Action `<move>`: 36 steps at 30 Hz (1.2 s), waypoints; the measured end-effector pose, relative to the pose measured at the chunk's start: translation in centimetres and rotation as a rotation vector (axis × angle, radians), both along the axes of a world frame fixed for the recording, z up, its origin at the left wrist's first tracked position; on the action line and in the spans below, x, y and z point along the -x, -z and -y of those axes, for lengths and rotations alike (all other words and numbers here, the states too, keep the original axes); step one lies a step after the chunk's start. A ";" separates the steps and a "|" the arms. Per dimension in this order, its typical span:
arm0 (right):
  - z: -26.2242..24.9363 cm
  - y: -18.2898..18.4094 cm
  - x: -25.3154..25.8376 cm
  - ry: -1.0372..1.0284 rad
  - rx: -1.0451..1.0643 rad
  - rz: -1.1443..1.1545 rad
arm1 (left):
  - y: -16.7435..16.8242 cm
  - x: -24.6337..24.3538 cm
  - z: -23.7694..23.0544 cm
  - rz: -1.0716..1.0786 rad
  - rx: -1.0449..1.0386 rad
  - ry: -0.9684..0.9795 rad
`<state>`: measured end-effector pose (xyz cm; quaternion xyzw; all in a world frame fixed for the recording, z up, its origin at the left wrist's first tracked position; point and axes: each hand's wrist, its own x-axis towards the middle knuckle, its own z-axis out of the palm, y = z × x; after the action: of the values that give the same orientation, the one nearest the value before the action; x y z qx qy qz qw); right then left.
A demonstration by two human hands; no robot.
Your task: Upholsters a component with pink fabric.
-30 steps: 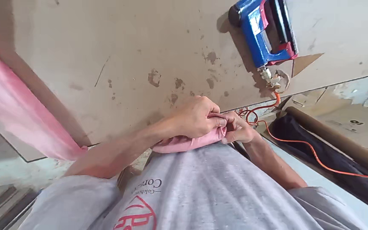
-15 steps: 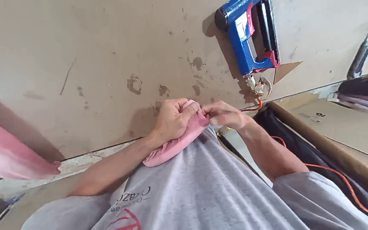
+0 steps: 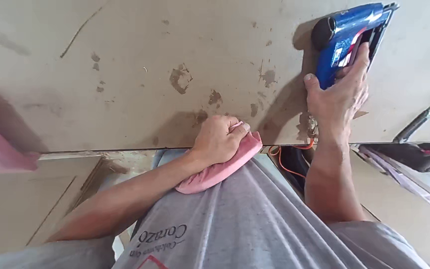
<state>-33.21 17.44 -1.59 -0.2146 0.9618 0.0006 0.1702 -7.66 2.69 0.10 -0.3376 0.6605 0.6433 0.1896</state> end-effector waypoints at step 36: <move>7.8 -17.2 -5.1 0.361 -0.381 1.614 | 1.0 0.4 -0.3 -0.185 -0.237 0.553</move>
<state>-28.13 9.63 15.62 0.0397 0.5486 -0.0180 0.8350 -8.04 3.03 -0.87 -0.0610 0.6620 0.6679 0.3346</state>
